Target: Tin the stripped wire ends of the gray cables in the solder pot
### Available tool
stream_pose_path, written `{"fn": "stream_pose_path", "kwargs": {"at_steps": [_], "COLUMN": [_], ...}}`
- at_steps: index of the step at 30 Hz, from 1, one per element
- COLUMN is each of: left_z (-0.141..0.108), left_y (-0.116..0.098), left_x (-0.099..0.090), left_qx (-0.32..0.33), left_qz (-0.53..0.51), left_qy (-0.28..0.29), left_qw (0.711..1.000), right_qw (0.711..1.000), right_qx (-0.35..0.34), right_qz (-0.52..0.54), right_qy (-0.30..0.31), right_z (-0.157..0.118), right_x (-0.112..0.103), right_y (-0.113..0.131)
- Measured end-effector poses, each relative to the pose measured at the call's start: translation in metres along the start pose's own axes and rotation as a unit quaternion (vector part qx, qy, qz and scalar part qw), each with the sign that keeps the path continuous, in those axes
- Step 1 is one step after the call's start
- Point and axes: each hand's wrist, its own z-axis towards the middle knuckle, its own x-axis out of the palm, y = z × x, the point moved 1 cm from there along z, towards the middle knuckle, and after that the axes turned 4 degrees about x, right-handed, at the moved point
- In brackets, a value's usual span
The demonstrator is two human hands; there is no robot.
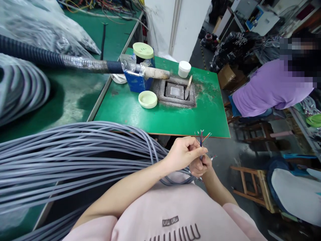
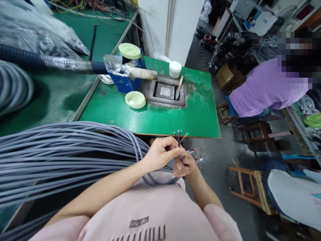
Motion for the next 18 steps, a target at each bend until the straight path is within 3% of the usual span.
{"fn": "stream_pose_path", "kwargs": {"at_steps": [11, 16, 18], "left_z": [0.001, 0.0, -0.001], "left_y": [0.007, 0.014, 0.018], "left_x": [0.001, 0.002, -0.001], "left_qx": [-0.037, -0.092, -0.097], "left_qz": [-0.025, -0.165, -0.214], "left_qy": [0.004, 0.108, 0.102], "left_qw": [0.999, 0.976, 0.967], "right_qw": [0.998, 0.997, 0.992], "right_qx": [0.003, 0.05, 0.037], "right_qz": [-0.021, -0.048, -0.082], "right_qy": [-0.059, -0.045, -0.091], "right_z": [-0.01, -0.002, 0.01], "right_x": [-0.008, 0.001, 0.011], "right_y": [-0.004, 0.004, 0.009]}}
